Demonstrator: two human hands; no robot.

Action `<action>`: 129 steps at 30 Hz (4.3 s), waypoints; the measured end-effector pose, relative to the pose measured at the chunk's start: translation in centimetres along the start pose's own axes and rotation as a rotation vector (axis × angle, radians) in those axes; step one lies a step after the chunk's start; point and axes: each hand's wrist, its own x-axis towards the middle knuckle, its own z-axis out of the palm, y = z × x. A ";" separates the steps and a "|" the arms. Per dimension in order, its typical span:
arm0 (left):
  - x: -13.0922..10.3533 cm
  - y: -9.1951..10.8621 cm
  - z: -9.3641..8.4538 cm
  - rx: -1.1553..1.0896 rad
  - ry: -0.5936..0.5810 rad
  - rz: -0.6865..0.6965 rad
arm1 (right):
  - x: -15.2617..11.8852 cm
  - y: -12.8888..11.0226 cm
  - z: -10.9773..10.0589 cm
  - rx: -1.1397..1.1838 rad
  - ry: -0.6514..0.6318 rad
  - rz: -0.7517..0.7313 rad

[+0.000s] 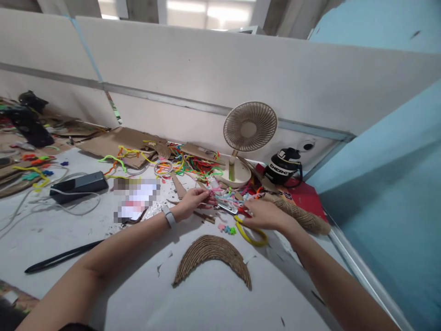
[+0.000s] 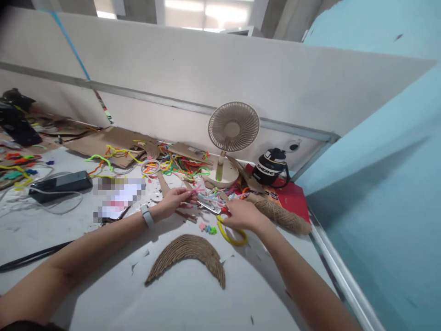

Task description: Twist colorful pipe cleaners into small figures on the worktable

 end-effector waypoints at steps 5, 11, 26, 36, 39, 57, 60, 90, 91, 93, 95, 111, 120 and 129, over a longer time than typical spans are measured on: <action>0.1 0.1 0.0 -0.040 0.036 0.034 | 0.0 0.5 3.1 0.014 0.053 0.048; 0.3 -0.1 -0.1 -0.078 0.060 0.061 | 0.5 1.6 3.6 0.240 0.106 0.089; 0.4 0.1 -0.7 -0.074 0.113 0.173 | 0.9 2.1 3.5 0.259 0.083 0.166; 0.4 0.7 -0.4 -0.081 0.185 0.279 | 1.8 2.7 4.2 0.661 0.319 0.186; 0.4 0.9 -0.4 -0.084 0.198 0.279 | 1.4 2.6 4.0 0.594 0.290 0.142; -0.2 -0.2 0.7 0.167 0.061 0.350 | 0.4 -0.3 4.1 0.242 0.391 0.058; -0.4 -0.5 0.8 0.301 0.047 0.421 | 0.4 -0.6 4.2 0.237 0.409 0.060; -1.0 -0.7 1.0 0.557 -0.080 0.503 | -0.1 -3.2 4.5 -0.068 0.258 0.079; -1.0 -0.7 1.0 0.561 -0.079 0.491 | -0.1 -3.2 4.5 -0.059 0.245 0.083; -1.0 -0.7 1.0 0.551 -0.086 0.461 | -0.1 -3.2 4.6 -0.046 0.218 0.090; -1.0 -0.7 0.9 0.522 -0.103 0.422 | -0.1 -3.2 4.6 -0.034 0.196 0.096; -1.6 0.2 0.3 1.209 -0.181 0.641 | 0.7 -1.3 4.2 -0.158 0.335 0.260; -1.5 2.1 -0.4 1.408 -0.369 0.894 | 1.5 0.7 5.4 -0.143 0.341 0.269; -1.9 1.8 0.7 1.278 -0.518 0.700 | 1.4 0.7 5.3 -0.114 0.307 0.267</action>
